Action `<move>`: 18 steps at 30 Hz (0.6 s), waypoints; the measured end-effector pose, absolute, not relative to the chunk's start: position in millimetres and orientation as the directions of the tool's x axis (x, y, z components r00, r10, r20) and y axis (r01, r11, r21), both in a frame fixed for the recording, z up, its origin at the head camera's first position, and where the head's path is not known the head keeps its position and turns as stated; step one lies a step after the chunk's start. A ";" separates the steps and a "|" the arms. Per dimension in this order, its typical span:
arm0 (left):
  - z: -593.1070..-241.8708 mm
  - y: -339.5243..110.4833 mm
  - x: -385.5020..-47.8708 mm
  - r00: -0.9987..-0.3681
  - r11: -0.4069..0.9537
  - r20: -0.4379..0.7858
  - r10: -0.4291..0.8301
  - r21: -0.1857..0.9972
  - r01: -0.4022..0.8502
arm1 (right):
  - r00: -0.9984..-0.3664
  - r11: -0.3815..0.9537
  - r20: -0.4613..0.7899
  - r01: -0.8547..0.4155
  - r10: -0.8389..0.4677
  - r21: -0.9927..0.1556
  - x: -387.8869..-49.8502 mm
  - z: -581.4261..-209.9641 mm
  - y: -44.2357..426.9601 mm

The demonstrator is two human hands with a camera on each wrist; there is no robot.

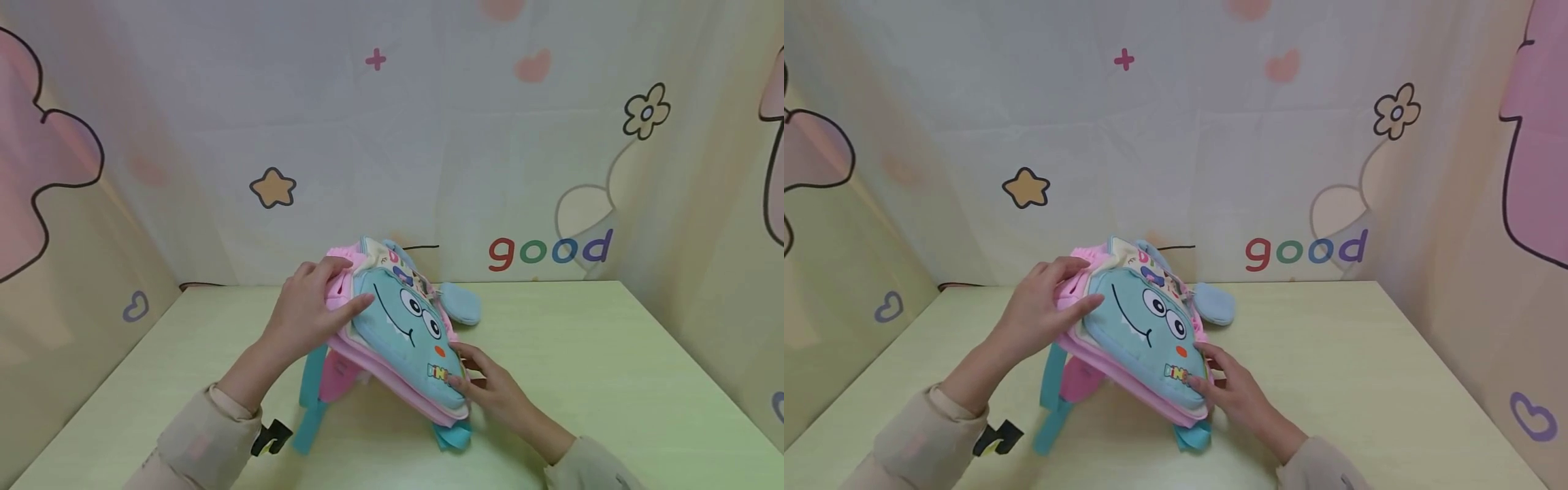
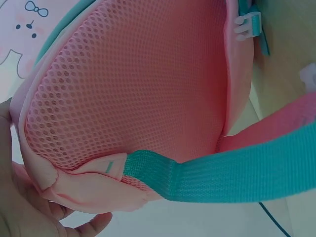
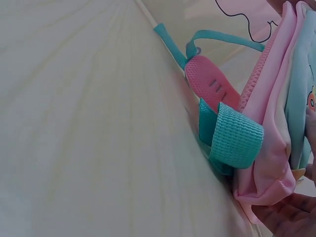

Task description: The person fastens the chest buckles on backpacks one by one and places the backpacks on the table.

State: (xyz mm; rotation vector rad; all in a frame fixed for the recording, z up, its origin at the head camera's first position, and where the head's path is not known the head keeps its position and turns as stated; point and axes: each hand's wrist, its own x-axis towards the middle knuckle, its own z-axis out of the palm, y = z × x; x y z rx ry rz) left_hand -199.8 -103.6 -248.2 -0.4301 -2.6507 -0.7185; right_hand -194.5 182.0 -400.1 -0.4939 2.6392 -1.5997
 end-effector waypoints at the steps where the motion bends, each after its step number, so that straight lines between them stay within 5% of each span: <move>1: -247.0 -103.5 -199.3 -0.888 0.822 0.414 0.201 0.423 0.383 | -0.950 0.419 0.141 -0.252 -0.278 -0.872 -194.8 -400.1 181.3; 18: -230.5 -108.5 -194.6 -0.847 0.655 0.451 0.282 0.554 0.513 | -0.912 0.247 0.131 -0.240 -0.390 -0.939 -203.4 -401.7 161.9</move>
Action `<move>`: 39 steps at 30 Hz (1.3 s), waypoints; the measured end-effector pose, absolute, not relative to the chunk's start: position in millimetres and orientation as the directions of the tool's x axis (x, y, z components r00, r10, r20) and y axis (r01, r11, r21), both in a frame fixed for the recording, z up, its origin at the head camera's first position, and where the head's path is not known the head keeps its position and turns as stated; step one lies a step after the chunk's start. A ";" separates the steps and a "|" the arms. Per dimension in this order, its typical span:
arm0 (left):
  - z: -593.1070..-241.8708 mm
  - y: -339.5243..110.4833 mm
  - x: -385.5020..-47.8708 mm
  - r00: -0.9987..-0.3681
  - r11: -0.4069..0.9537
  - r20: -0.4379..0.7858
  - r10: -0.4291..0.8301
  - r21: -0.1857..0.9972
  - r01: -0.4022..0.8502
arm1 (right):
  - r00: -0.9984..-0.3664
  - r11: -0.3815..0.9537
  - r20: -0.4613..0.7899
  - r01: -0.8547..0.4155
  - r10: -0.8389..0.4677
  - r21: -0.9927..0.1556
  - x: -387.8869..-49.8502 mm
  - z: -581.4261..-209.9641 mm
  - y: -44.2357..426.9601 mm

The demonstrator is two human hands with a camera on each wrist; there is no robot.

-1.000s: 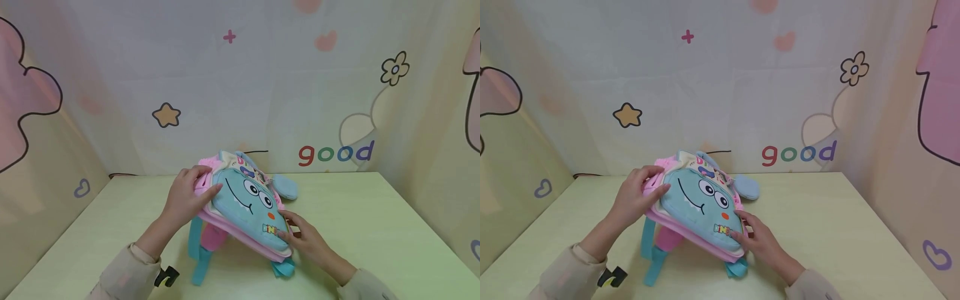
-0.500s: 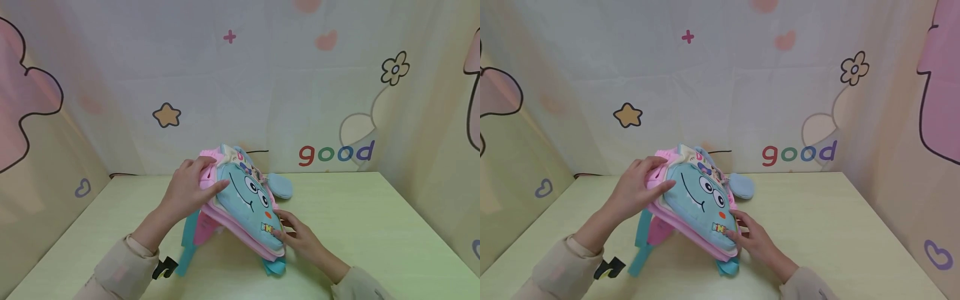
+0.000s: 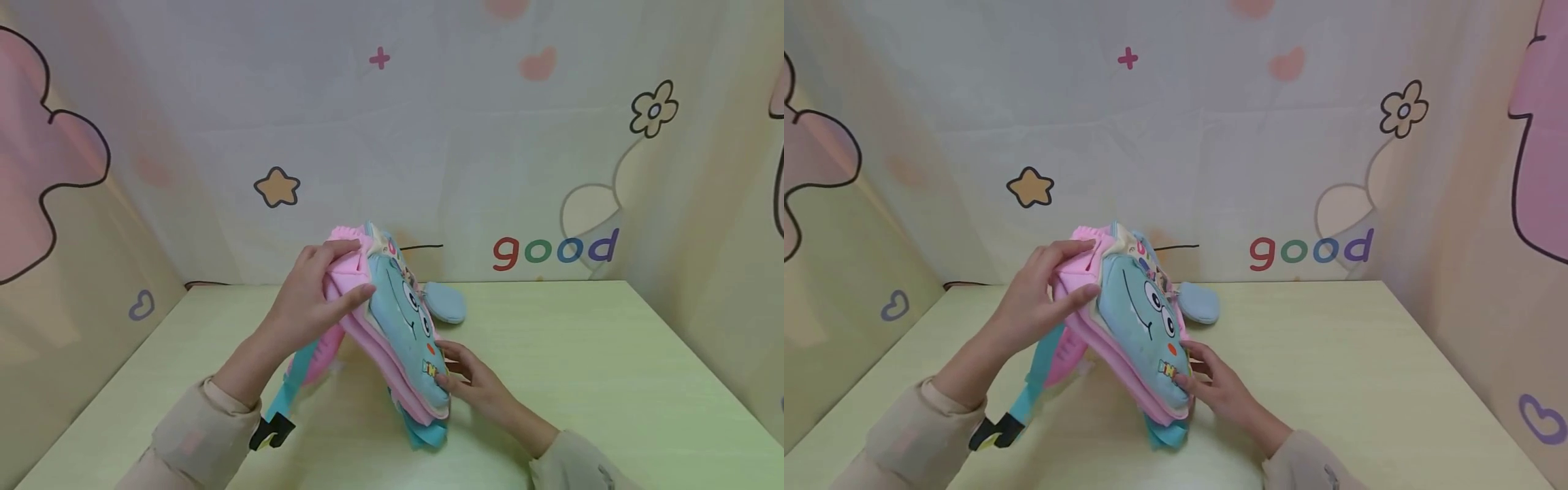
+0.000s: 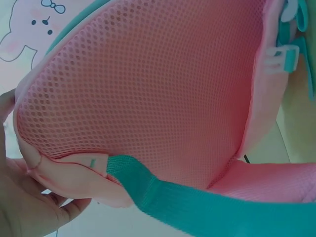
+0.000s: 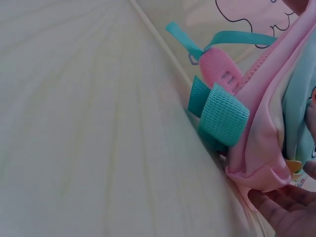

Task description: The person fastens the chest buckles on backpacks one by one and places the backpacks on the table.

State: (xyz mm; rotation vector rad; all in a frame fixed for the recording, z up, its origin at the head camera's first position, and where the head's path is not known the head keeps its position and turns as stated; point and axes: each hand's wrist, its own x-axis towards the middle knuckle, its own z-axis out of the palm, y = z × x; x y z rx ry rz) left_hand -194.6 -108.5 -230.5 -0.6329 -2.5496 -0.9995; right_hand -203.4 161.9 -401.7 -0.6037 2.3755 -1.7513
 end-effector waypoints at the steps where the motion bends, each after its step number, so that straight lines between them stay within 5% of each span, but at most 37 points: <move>1: -230.0 -108.0 -194.9 -0.844 0.646 0.460 0.278 0.561 0.518 | -0.908 0.232 0.131 -0.237 -0.398 -0.943 -203.7 -402.2 160.4; 28: -221.5 -75.8 -193.3 -0.748 0.548 0.640 0.176 0.568 0.615 | -0.831 -0.014 0.166 -0.186 -0.530 -0.982 -205.7 -412.2 121.0; 39: -224.9 -66.8 -189.7 -0.724 0.535 0.651 0.226 0.539 0.651 | -0.831 0.022 0.125 -0.162 -0.542 -0.986 -205.1 -411.2 117.7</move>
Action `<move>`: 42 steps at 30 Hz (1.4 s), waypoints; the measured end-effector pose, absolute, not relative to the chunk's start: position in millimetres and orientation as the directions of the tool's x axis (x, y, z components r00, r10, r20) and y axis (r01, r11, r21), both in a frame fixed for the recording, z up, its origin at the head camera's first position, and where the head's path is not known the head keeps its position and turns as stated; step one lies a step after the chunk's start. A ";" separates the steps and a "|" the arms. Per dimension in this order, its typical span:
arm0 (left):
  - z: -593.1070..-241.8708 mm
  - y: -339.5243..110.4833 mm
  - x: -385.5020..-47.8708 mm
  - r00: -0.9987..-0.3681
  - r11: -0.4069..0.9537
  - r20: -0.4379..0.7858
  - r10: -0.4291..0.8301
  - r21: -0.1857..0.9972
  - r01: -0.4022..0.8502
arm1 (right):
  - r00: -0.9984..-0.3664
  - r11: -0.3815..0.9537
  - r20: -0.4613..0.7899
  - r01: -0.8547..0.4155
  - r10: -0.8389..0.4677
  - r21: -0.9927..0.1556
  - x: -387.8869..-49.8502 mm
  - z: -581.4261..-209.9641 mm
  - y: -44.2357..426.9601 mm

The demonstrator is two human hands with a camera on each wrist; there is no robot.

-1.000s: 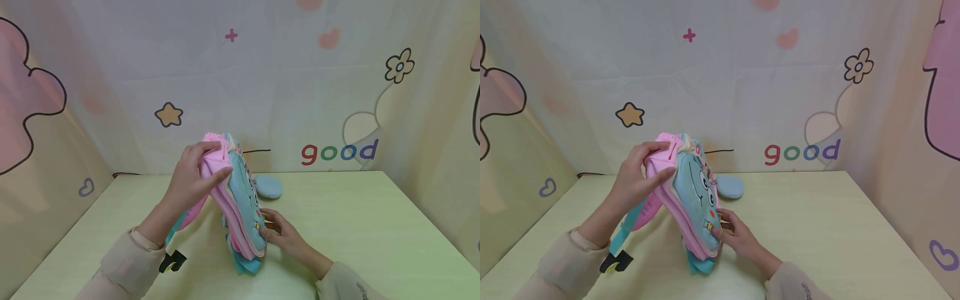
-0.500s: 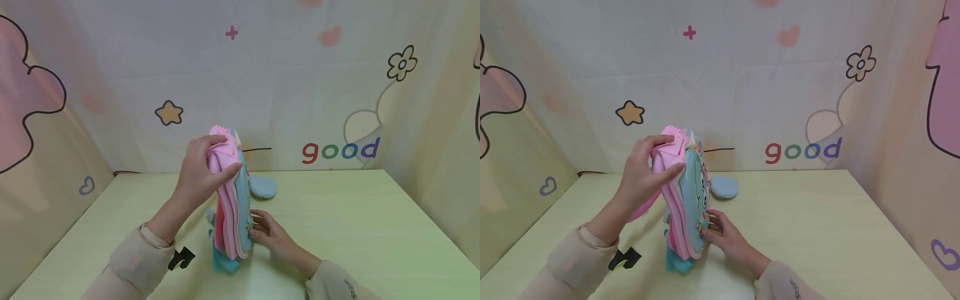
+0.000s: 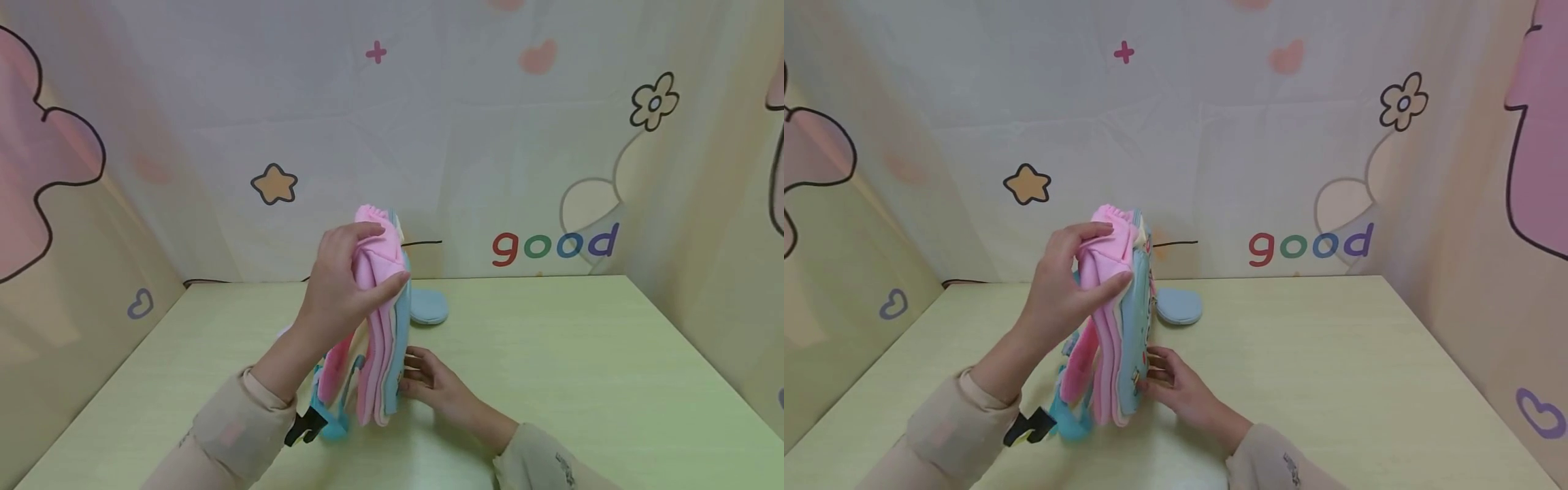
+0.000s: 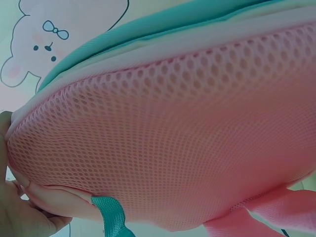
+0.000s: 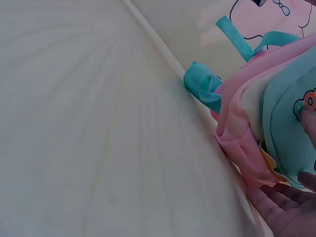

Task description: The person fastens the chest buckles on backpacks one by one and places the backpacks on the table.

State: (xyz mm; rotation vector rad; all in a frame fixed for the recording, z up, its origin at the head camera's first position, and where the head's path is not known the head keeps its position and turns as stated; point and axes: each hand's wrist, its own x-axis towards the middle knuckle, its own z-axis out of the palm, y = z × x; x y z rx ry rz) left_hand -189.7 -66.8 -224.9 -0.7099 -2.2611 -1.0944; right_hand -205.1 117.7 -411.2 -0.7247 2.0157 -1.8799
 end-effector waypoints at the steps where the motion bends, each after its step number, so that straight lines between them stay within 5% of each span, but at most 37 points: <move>1: -224.9 -66.6 -189.7 -0.721 0.535 0.654 0.228 0.534 0.654 | -0.833 0.034 0.123 -0.167 -0.539 -0.985 -205.1 -410.5 118.8; 11: -226.0 -62.8 -189.4 -0.712 0.548 0.661 0.238 0.514 0.660 | -0.857 0.219 0.127 -0.267 -0.499 -0.939 -211.8 -388.3 146.7; 22: -226.2 -58.4 -189.9 -0.685 0.535 0.685 0.249 0.492 0.687 | -0.869 0.343 0.320 -0.452 -0.376 -0.823 -225.3 -288.2 167.5; 32: -227.1 -51.2 -190.9 -0.637 0.524 0.732 0.240 0.455 0.720 | -0.787 0.394 0.378 -0.585 -0.488 -0.709 -222.4 -207.1 147.9; 42: -232.4 -55.3 -193.1 -0.566 0.487 0.789 0.240 0.407 0.773 | -0.783 0.509 0.276 -0.584 -0.557 -0.632 -216.7 -188.7 131.6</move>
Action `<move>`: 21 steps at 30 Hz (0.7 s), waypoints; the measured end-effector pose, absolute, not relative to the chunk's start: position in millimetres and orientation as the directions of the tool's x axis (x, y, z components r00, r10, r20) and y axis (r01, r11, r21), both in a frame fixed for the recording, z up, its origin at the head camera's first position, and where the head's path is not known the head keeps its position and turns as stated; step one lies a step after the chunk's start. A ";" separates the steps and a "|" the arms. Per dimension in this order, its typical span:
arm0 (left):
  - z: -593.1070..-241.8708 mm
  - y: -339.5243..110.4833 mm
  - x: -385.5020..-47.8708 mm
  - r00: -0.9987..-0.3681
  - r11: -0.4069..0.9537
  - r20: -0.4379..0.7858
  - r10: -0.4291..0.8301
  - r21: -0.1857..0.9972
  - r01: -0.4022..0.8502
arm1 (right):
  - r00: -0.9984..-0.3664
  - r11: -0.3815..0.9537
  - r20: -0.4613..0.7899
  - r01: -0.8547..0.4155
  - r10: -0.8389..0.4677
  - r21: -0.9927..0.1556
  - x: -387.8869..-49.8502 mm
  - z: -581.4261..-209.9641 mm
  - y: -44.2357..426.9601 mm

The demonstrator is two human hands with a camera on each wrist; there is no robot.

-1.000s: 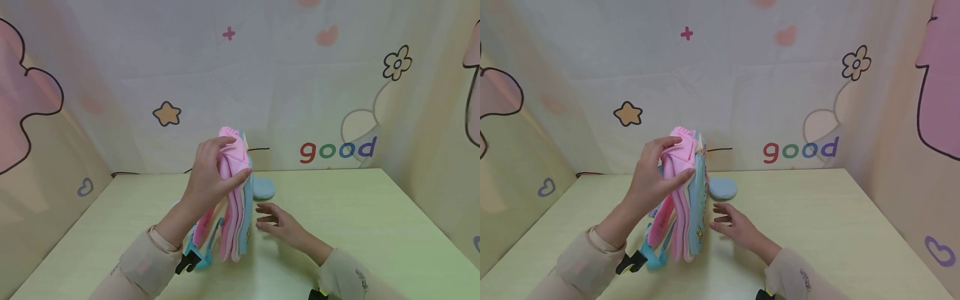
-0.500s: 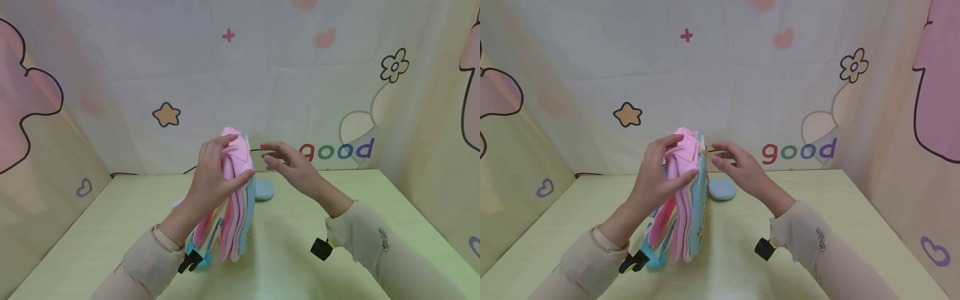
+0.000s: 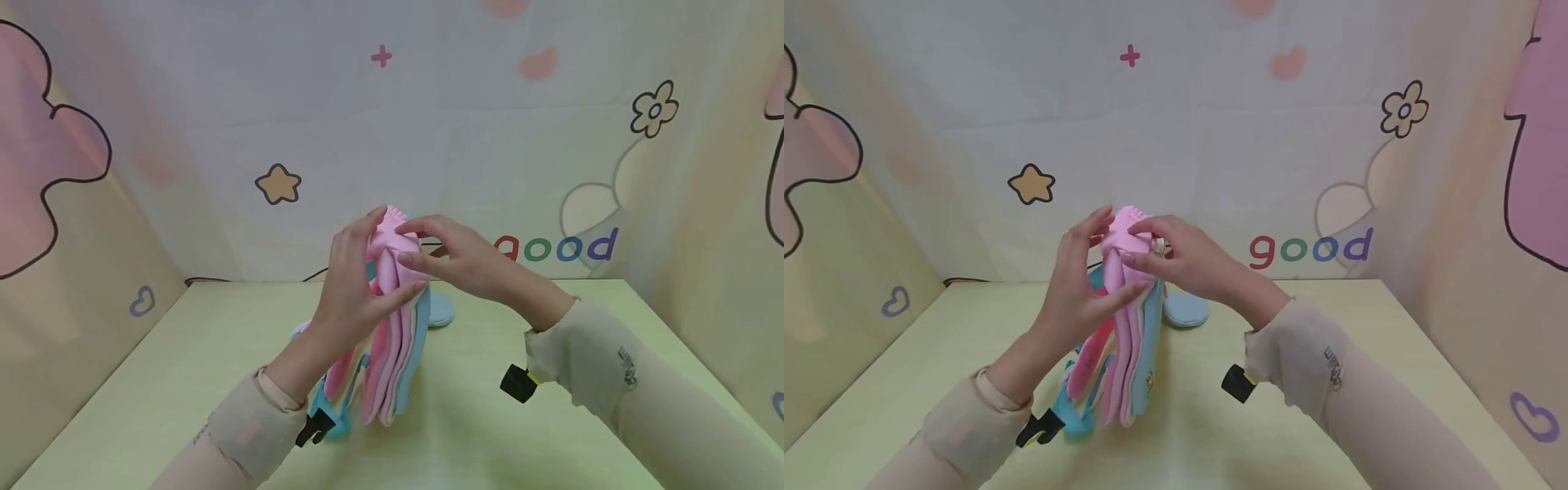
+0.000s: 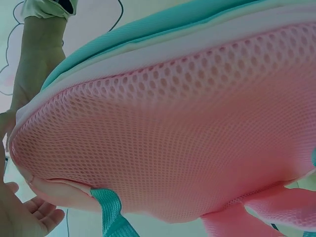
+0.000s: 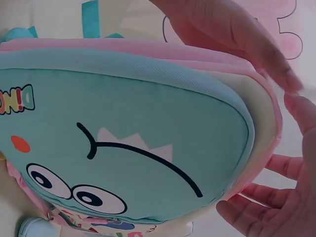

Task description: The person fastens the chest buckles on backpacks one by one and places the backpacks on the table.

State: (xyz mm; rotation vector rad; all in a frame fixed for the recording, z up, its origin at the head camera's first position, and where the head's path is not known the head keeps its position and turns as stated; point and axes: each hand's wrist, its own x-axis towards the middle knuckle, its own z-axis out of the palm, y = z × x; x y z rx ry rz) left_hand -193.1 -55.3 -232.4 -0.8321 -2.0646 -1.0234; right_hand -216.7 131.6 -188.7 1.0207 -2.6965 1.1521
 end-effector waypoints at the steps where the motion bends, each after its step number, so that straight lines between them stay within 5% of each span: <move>1: -232.8 -55.9 -192.8 -0.567 0.484 0.788 0.241 0.408 0.774 | -0.784 0.520 0.272 -0.585 -0.558 -0.622 -216.3 -188.6 131.4; 12: -244.5 -66.9 -190.2 -0.554 0.536 0.798 0.236 0.368 0.760 | -0.807 0.592 0.269 -0.574 -0.525 -0.566 -213.0 -192.5 136.2; 21: -268.5 -83.4 -186.0 -0.651 0.605 0.735 0.191 0.434 0.667 | -0.795 0.578 0.288 -0.592 -0.535 -0.562 -213.4 -194.7 136.4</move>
